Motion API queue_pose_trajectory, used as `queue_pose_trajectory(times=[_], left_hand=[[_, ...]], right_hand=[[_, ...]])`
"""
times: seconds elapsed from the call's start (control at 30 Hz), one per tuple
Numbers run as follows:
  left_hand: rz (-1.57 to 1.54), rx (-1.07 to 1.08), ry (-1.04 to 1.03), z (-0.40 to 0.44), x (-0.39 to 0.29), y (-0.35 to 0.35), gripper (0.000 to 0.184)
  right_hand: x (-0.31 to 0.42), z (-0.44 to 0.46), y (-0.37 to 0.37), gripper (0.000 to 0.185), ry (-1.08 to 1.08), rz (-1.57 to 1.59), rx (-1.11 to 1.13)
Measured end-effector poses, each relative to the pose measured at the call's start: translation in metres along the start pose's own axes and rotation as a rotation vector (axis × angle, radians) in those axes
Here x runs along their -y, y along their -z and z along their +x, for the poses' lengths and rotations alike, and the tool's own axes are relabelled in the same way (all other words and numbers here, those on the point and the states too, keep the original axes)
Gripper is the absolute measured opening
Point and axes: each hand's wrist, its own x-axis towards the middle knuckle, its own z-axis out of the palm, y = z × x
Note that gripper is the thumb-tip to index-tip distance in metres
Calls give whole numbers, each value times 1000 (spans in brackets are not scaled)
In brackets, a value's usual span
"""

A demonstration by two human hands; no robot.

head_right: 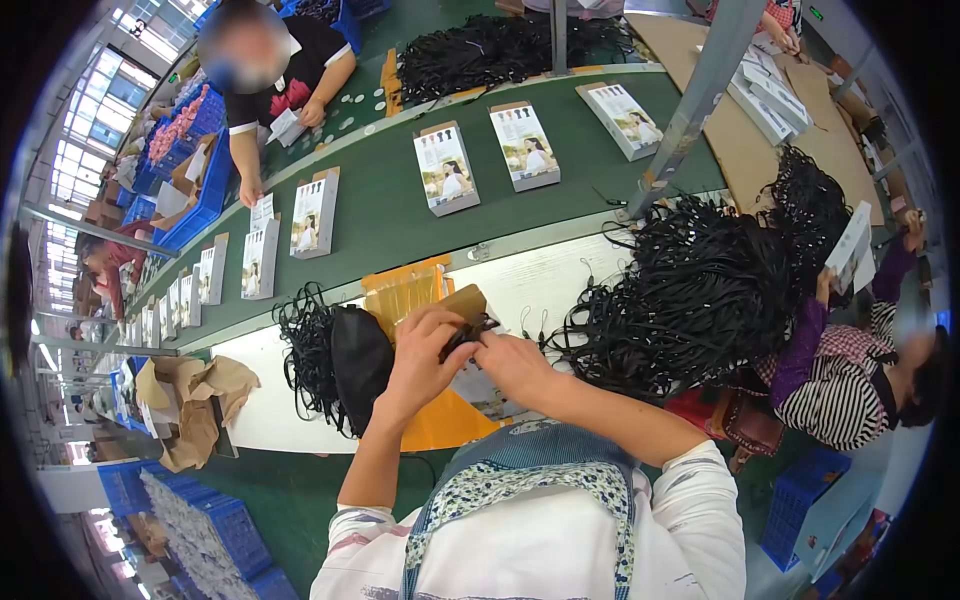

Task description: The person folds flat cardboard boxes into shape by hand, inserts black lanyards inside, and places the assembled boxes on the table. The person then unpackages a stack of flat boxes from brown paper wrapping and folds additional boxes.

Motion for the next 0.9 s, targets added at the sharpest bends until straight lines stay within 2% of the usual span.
queue_pose_trajectory(times=[0.07, 0.1, 0.17, 0.2, 0.27, 0.3, 0.37, 0.4, 0.47, 0.5, 0.57, 0.6, 0.63, 0.7, 0.77, 0.83, 0.9], left_hand=[[208, 51, 13, -2, -11, 20, 29], [209, 44, 12, -4, -8, 22, 29], [-14, -105, 150, -7, -1, 25, 48], [-14, -112, 147, -11, 7, 24, 48], [-304, -197, 313, -22, 35, 11, 58], [-306, -211, 307, -36, 51, -8, 58], [-656, -19, 584, -67, 73, -49, 53], [-669, -42, 575, -64, 77, -54, 53], [-896, 180, 645, -64, 78, -64, 48], [-904, 167, 645, -68, 81, -70, 48], [-970, 105, 723, -83, 101, -75, 45], [-982, 93, 720, -85, 105, -69, 45], [-939, 79, 744, -80, 99, -61, 45], [-909, 57, 774, -62, 86, -56, 46], [-693, -68, 515, -53, 86, -49, 52], [-666, -98, 541, -55, 91, -54, 59], [-764, -111, 515, -56, 94, -51, 62]], right_hand=[[4, 2, 15, 16, 1, -12, -41], [5, 3, 21, 16, 5, -18, -41], [7, 7, 31, 17, 4, -40, -88], [10, 11, 35, 19, -12, -57, -77], [13, 21, 44, 20, -3, -61, -103], [13, 24, 48, 20, -3, -52, -128], [18, 29, 50, 21, 12, -106, -154], [20, 42, 54, 21, 83, -137, -136], [30, 55, 55, 19, 183, -152, -133], [32, 58, 49, 19, 191, -157, -123], [42, 71, 26, 19, 226, 137, -206], [43, 76, 18, 20, 193, 205, -294], [42, 77, 20, 20, 195, 201, -278], [37, 73, 39, 19, 158, 2, -484], [40, 79, 57, 20, 206, -107, -460], [40, 85, 67, 21, 505, -158, -454], [33, 80, 69, 25, 552, -138, -471]])
